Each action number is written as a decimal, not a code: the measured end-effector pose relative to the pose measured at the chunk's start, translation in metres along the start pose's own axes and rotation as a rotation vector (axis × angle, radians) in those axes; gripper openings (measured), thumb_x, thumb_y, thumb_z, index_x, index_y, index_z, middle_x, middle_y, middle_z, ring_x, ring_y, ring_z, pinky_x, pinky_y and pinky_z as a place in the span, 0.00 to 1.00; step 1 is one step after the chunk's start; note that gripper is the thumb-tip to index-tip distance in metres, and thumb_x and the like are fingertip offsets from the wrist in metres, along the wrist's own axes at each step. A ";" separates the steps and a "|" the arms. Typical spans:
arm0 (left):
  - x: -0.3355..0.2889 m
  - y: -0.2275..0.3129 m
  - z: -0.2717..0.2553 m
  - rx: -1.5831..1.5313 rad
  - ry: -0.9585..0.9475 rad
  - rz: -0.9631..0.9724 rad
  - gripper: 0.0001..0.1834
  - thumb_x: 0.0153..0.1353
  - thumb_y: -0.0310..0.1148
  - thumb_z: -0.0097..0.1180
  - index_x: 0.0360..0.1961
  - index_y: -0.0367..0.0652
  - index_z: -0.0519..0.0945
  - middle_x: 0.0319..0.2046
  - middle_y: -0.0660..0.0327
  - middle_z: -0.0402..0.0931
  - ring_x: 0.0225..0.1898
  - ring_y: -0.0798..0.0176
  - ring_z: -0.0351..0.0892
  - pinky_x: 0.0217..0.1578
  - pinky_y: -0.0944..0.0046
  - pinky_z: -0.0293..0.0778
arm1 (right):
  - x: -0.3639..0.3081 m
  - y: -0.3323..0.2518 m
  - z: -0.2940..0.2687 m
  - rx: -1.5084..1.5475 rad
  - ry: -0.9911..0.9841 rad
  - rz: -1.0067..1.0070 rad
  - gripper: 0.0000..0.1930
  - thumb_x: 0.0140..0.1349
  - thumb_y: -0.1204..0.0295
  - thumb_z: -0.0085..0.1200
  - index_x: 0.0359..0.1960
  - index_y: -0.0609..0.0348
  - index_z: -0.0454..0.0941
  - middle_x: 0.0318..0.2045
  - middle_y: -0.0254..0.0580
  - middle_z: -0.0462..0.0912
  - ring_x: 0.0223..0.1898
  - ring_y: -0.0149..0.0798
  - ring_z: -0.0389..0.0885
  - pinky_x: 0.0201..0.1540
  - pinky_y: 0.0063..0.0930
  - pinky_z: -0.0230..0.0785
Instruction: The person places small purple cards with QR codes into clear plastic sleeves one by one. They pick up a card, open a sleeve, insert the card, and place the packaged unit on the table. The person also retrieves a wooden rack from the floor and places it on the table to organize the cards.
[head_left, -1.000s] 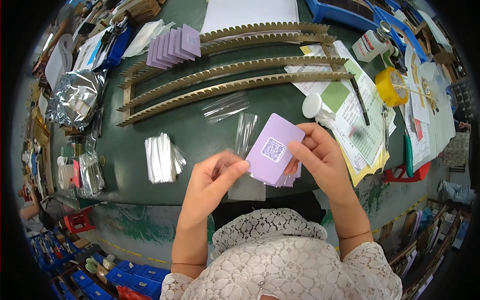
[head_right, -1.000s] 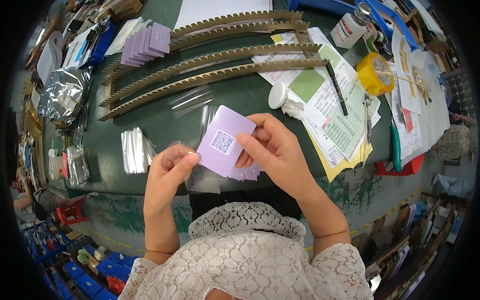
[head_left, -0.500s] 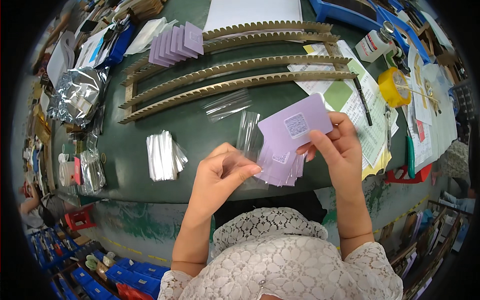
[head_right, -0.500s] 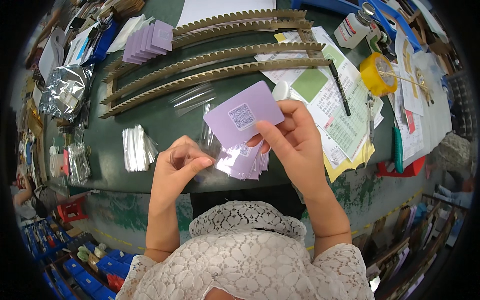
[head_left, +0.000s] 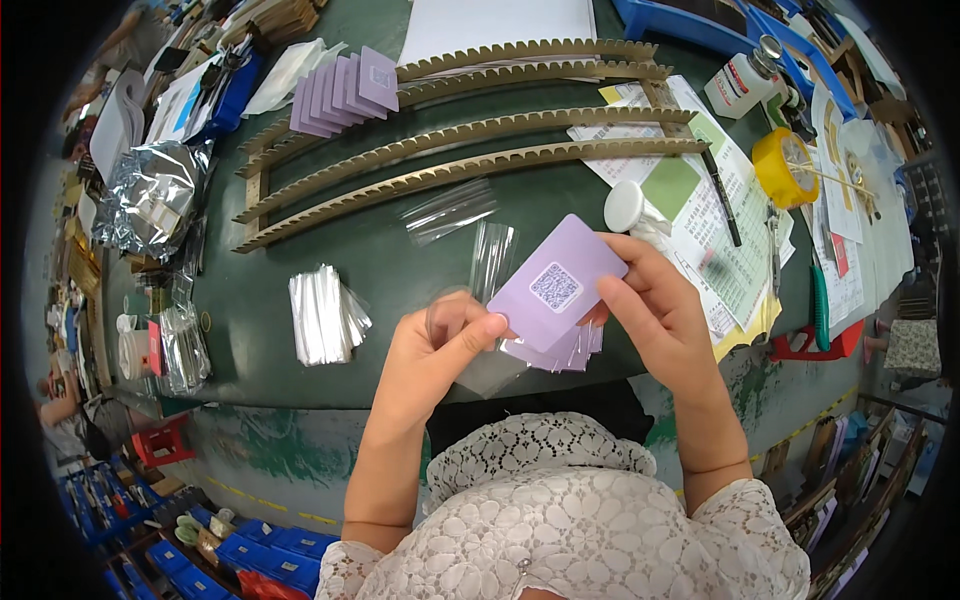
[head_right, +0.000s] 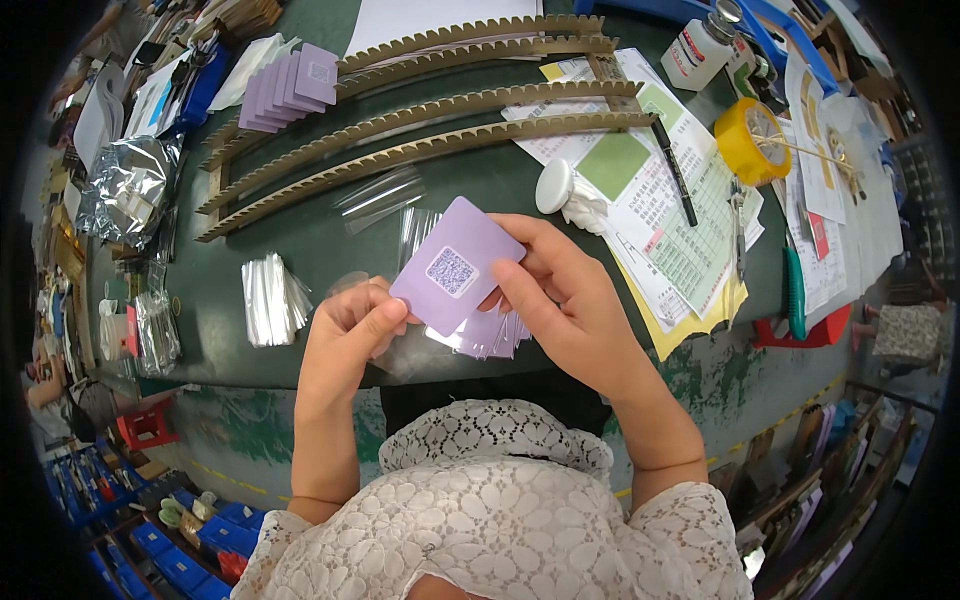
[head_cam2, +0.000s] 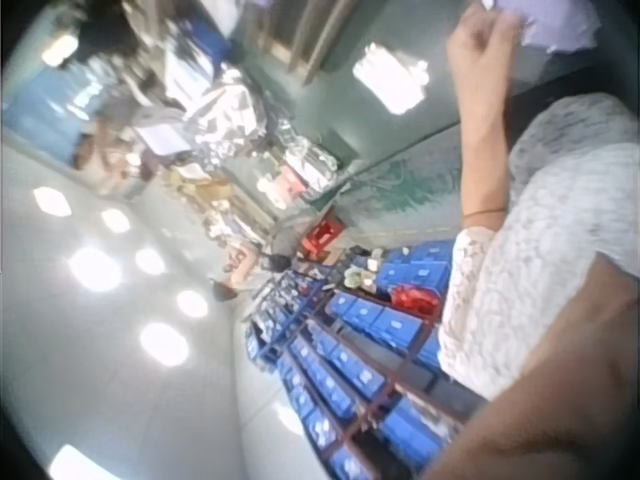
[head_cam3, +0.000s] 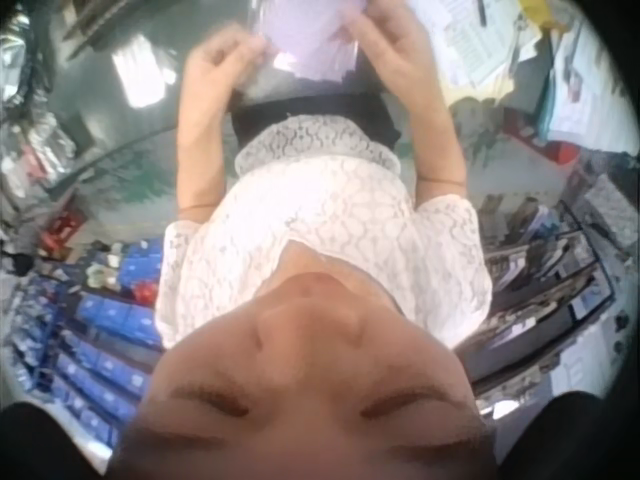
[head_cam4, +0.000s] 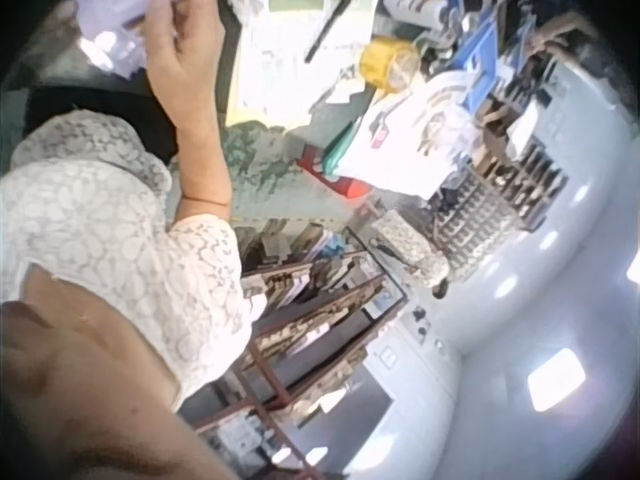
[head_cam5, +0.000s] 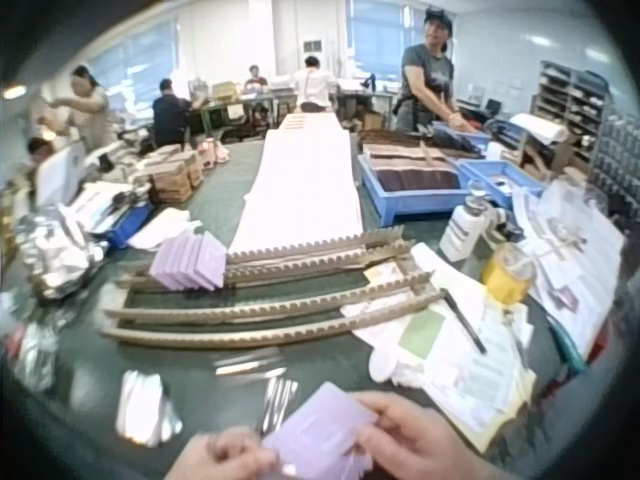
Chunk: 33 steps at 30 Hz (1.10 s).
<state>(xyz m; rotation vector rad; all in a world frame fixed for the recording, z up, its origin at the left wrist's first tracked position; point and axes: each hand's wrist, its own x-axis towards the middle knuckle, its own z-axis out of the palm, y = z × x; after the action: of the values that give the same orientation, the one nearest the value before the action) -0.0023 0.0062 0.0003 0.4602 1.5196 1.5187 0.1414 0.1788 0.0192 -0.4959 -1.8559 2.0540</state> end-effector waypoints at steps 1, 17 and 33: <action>-0.001 -0.001 0.001 -0.002 0.001 0.012 0.10 0.58 0.33 0.61 0.26 0.37 0.81 0.23 0.70 0.68 0.25 0.78 0.61 0.26 0.74 0.56 | 0.000 -0.002 0.000 -0.001 -0.016 0.007 0.17 0.65 0.76 0.46 0.55 0.68 0.66 0.35 0.37 0.78 0.35 0.26 0.77 0.39 0.19 0.70; -0.003 0.000 0.007 0.114 -0.052 -0.007 0.09 0.57 0.31 0.61 0.25 0.35 0.79 0.23 0.70 0.71 0.21 0.81 0.57 0.23 0.76 0.53 | 0.000 0.008 0.001 0.054 -0.022 0.154 0.12 0.62 0.76 0.48 0.46 0.64 0.67 0.33 0.31 0.72 0.34 0.20 0.72 0.36 0.17 0.68; -0.004 0.004 0.009 0.122 -0.095 -0.041 0.09 0.57 0.31 0.61 0.32 0.35 0.81 0.24 0.70 0.74 0.23 0.81 0.61 0.24 0.77 0.56 | 0.000 0.014 0.001 0.021 -0.023 0.073 0.22 0.61 0.77 0.49 0.58 0.61 0.65 0.34 0.32 0.75 0.33 0.21 0.72 0.34 0.17 0.67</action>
<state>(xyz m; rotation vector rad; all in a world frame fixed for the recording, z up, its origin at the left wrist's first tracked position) 0.0056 0.0085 0.0067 0.5605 1.5433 1.3594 0.1408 0.1768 0.0053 -0.5450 -1.8531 2.1325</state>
